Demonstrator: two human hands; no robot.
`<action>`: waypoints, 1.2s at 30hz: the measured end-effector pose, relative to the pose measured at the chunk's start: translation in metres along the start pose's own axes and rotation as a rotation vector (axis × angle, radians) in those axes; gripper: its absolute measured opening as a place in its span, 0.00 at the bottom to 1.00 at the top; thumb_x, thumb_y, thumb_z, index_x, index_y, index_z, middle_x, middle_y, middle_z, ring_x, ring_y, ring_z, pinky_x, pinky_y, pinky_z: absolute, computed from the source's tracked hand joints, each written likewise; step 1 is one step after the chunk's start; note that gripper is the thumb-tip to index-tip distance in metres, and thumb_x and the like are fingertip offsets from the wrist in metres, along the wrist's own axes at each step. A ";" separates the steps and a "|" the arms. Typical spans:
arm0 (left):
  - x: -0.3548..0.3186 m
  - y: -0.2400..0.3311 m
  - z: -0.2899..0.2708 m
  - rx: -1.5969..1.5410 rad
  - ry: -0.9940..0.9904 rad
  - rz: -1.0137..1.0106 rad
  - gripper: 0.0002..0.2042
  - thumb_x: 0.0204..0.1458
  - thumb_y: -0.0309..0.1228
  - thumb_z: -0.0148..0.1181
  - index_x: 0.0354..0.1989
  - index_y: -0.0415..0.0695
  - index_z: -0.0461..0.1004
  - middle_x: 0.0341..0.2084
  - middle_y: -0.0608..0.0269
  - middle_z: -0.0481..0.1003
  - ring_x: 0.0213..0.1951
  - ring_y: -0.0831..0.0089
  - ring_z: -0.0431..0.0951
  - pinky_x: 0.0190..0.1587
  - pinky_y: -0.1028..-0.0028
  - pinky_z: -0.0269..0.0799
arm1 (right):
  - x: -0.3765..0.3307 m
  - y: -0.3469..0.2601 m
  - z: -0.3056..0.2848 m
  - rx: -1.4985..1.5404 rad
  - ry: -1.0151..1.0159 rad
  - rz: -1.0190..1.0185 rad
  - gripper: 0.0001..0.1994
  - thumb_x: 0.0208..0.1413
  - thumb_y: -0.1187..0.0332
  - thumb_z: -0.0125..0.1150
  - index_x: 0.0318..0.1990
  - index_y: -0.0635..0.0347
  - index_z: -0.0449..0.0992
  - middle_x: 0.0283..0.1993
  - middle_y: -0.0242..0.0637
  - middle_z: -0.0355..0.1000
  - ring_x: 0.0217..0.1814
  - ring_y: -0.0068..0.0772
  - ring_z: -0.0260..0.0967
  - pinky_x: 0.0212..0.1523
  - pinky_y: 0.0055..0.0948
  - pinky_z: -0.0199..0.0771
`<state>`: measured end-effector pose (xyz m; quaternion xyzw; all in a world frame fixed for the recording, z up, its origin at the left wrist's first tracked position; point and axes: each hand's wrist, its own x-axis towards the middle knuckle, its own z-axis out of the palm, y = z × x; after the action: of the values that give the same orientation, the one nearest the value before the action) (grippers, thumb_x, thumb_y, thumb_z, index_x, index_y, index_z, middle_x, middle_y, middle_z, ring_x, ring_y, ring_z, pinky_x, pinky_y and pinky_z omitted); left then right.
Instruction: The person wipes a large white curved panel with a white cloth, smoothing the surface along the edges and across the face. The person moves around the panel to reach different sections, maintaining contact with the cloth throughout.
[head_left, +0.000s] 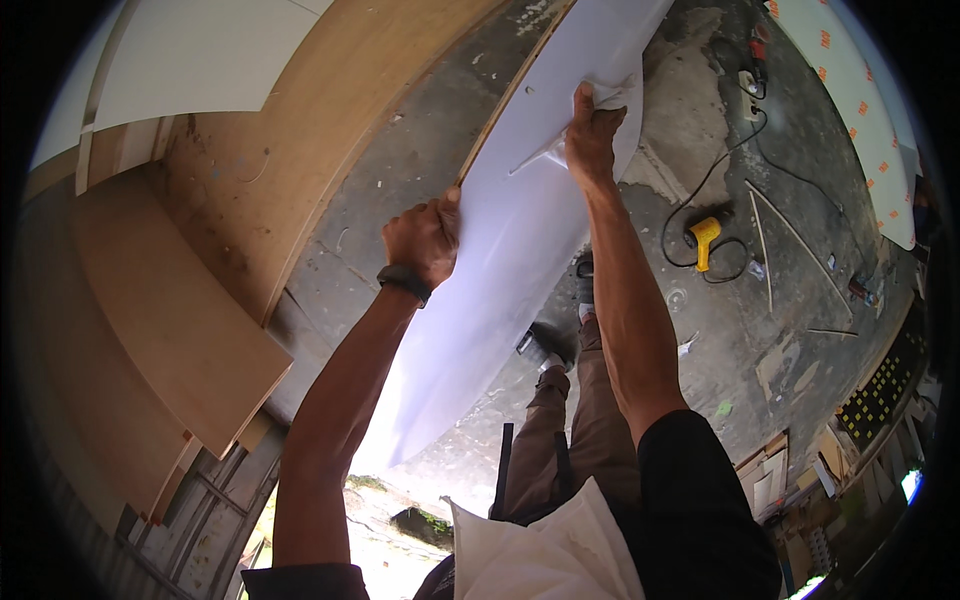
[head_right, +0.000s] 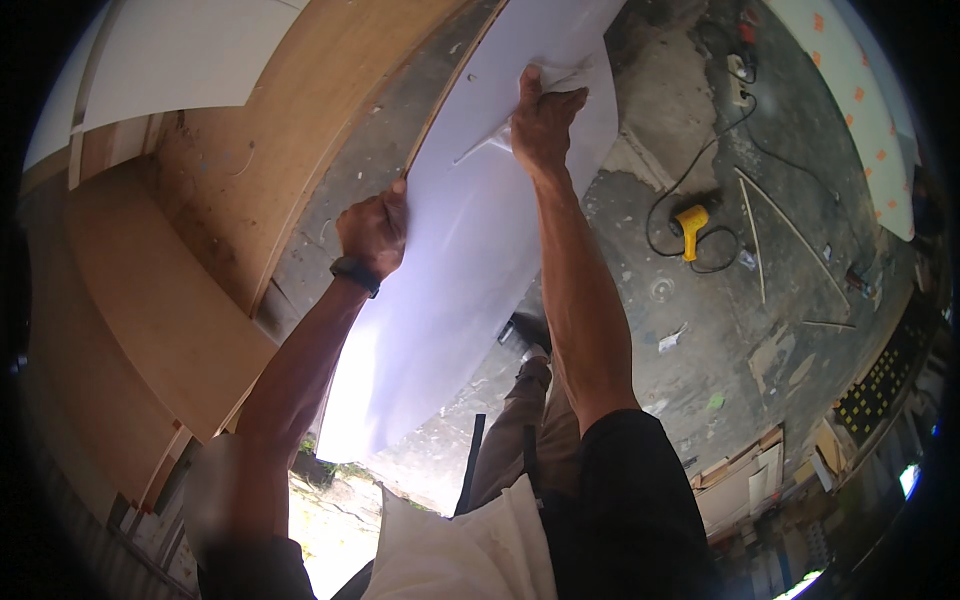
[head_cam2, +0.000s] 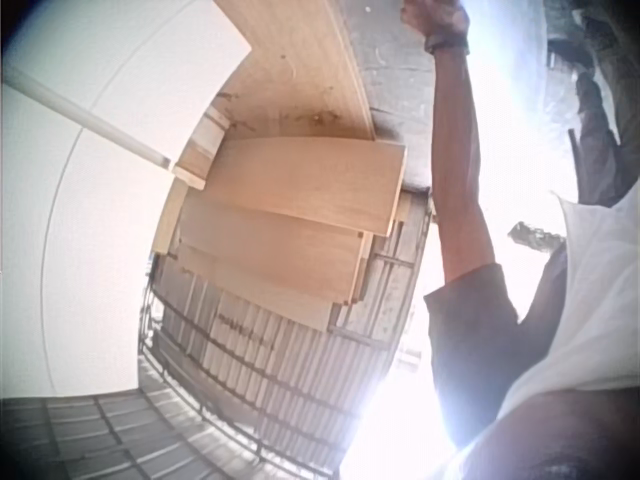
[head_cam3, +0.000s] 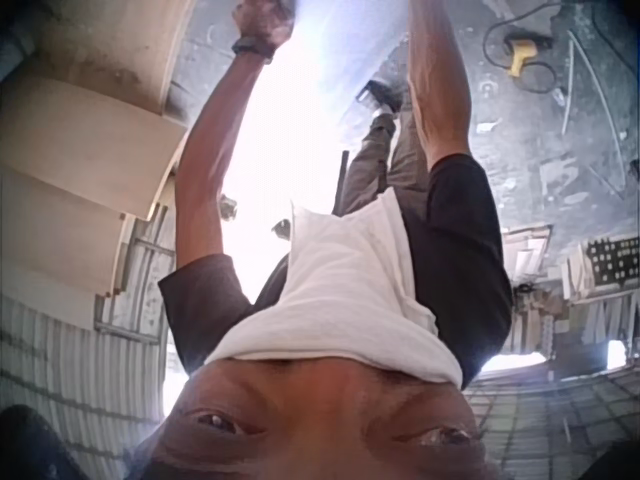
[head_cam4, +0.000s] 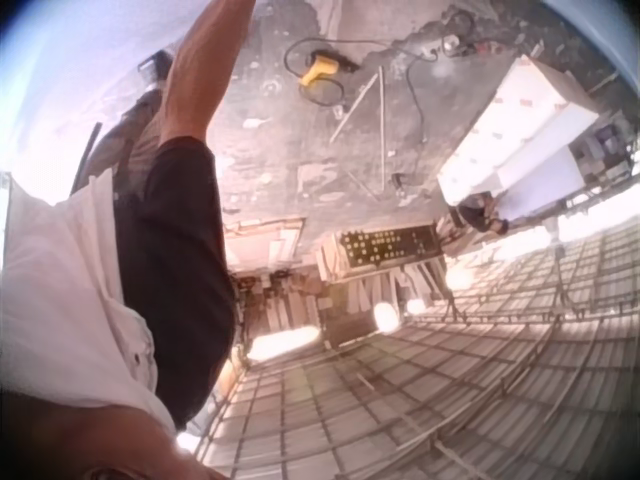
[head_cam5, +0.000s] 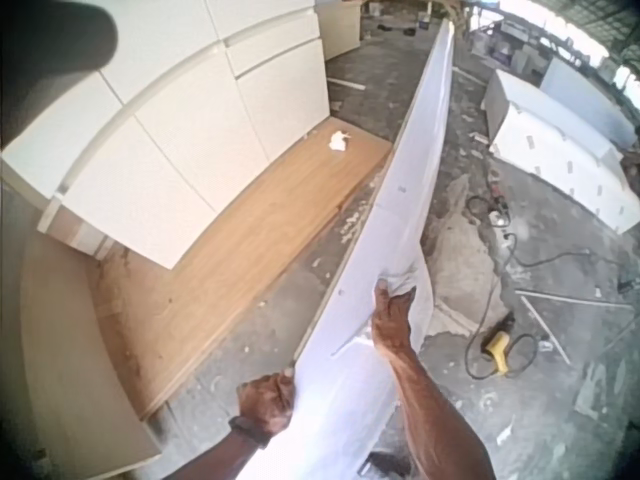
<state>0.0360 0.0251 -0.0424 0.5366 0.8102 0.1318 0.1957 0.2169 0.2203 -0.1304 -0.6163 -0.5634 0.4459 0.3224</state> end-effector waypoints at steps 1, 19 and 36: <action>-0.001 0.001 -0.002 -0.007 -0.007 0.000 0.33 0.73 0.54 0.38 0.22 0.44 0.76 0.15 0.50 0.74 0.19 0.46 0.76 0.25 0.52 0.72 | 0.013 0.008 -0.001 -0.008 -0.004 0.014 0.57 0.66 0.28 0.35 0.73 0.84 0.32 0.74 0.75 0.39 0.79 0.70 0.40 0.77 0.58 0.45; -0.001 -0.001 -0.003 0.004 -0.028 0.004 0.32 0.73 0.53 0.37 0.28 0.46 0.81 0.19 0.46 0.77 0.26 0.42 0.80 0.33 0.50 0.76 | -0.247 -0.056 0.055 -0.270 -0.019 -0.147 0.51 0.73 0.40 0.32 0.70 0.92 0.23 0.76 0.83 0.22 0.81 0.83 0.22 0.80 0.66 0.31; -0.004 -0.010 -0.001 -0.037 0.062 0.024 0.34 0.72 0.57 0.37 0.24 0.45 0.79 0.15 0.50 0.75 0.21 0.46 0.77 0.28 0.54 0.73 | -0.044 -0.026 0.027 -0.046 0.134 0.039 0.56 0.68 0.30 0.31 0.72 0.89 0.32 0.71 0.79 0.44 0.76 0.78 0.46 0.75 0.64 0.50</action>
<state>0.0290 0.0179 -0.0452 0.5383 0.8067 0.1658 0.1788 0.1832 0.1780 -0.1094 -0.6629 -0.5384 0.3968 0.3364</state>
